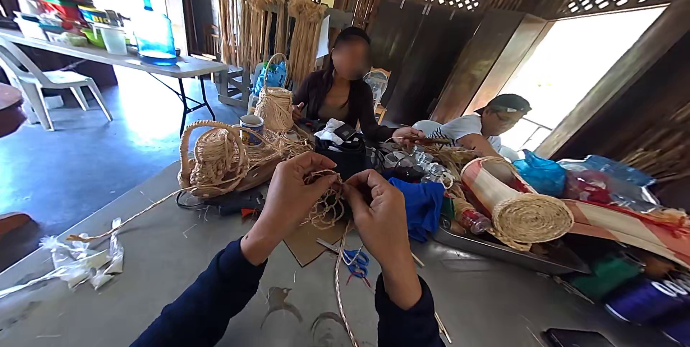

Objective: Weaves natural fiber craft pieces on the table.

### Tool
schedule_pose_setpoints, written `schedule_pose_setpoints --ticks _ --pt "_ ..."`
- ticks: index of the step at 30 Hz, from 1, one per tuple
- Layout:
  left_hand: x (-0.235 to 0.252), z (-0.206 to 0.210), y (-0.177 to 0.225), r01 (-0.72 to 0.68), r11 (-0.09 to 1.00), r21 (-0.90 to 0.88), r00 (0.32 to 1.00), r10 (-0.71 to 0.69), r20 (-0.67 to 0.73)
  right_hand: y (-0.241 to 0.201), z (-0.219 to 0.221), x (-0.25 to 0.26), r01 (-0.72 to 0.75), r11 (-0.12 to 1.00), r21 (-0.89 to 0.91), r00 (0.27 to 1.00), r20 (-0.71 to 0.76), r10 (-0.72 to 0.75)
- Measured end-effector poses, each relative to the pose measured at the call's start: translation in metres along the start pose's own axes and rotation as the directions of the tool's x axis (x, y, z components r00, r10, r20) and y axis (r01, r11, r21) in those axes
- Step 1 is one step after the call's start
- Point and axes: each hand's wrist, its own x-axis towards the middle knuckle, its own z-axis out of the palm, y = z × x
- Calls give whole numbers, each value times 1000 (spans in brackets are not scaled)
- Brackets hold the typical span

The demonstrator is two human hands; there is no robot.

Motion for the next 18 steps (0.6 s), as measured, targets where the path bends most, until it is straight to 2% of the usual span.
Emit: schedule_pose_setpoints --ticks 4,12,16,18 --pt "-1 2 -1 -9 1000 30 1000 9 -18 -1 -3 1 -24 999 24 999 30 24" --pt "-4 5 -1 -46 998 38 997 48 -55 -1 0 -1 -18 999 43 1000 1 18" --pt "-6 6 -6 -206 957 204 977 213 -15 -1 2 -1 0 999 32 1000 -8 0" --pt "-5 3 -3 -217 937 273 975 220 22 -2 5 -1 11 999 33 1000 -20 -11"
